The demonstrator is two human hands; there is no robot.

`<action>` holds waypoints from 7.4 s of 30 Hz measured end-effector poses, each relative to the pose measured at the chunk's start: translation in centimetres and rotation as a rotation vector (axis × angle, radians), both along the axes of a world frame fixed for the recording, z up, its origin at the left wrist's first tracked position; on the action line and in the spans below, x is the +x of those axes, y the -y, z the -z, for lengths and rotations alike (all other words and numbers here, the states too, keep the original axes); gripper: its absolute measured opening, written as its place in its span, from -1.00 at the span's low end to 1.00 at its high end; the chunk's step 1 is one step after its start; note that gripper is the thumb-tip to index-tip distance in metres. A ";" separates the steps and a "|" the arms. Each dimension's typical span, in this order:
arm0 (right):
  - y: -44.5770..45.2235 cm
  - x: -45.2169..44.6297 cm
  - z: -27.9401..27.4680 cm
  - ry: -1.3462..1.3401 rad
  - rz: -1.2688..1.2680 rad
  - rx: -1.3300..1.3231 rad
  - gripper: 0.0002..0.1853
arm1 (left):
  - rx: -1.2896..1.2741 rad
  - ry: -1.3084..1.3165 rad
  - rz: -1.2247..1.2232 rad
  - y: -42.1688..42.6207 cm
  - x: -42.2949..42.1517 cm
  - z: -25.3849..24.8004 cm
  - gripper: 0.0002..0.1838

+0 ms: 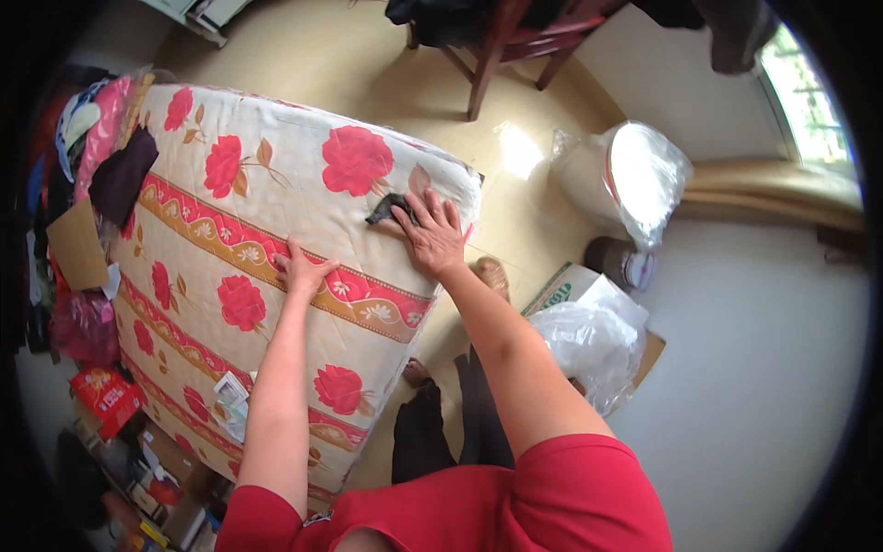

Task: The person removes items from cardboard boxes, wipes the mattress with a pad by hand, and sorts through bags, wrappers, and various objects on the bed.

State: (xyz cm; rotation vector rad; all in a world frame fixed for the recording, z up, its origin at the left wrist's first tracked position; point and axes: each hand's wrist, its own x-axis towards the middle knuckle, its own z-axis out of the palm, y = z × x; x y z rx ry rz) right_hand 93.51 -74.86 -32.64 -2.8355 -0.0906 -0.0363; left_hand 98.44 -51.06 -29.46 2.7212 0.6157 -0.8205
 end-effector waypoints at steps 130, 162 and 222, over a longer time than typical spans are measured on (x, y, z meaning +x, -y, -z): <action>14.2 15.6 -15.8 -0.647 -0.605 0.062 -0.72 | -0.298 0.560 -1.173 18.9 -28.4 -3.7 -0.64; 8.6 14.4 -13.5 -0.870 -0.576 0.102 -0.50 | -0.152 0.437 -1.608 43.8 -42.3 -0.9 -0.64; -34.5 -49.3 -15.4 -0.841 0.152 0.164 -0.40 | -0.439 0.727 -1.666 -48.3 -101.4 0.4 -0.80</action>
